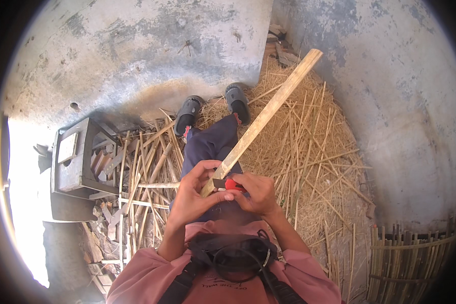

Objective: The person whittles a strip of wood using a small red utility knife while sitting on a floor covered in straw.

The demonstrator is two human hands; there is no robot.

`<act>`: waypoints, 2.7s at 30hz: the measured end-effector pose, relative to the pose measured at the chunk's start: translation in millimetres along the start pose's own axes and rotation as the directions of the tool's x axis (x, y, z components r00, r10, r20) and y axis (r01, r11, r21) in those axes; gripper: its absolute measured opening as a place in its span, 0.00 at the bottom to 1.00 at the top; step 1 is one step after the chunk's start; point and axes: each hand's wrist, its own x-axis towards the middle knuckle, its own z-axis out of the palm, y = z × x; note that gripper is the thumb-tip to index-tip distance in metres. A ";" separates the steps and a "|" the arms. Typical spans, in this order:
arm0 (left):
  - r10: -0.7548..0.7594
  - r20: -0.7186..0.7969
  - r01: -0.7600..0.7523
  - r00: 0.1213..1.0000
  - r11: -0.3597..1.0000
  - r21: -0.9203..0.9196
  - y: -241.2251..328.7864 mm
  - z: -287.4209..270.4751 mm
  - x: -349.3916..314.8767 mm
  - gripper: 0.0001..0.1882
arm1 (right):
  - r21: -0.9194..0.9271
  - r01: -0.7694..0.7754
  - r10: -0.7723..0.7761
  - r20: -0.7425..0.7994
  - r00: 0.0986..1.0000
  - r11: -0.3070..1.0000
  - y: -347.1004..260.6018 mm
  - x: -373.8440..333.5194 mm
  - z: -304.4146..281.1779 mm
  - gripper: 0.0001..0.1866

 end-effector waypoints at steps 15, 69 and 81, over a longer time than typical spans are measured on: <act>0.061 -0.164 -0.068 0.985 0.997 -0.038 -2.9 10.2 -1.7 0.30 | -0.134 0.008 -0.016 -0.059 0.998 0.991 -11.4 10.2 -0.9 0.17; 0.319 -0.294 -0.202 0.901 0.908 0.367 -5.4 11.6 5.5 0.28 | -0.272 0.055 -0.084 -0.097 0.992 0.961 -24.4 41.5 -11.4 0.13; 0.248 -0.299 -0.143 0.922 0.933 0.331 -2.5 13.0 9.0 0.24 | -0.295 0.008 -0.064 -0.184 0.981 0.956 -22.3 38.2 -3.9 0.12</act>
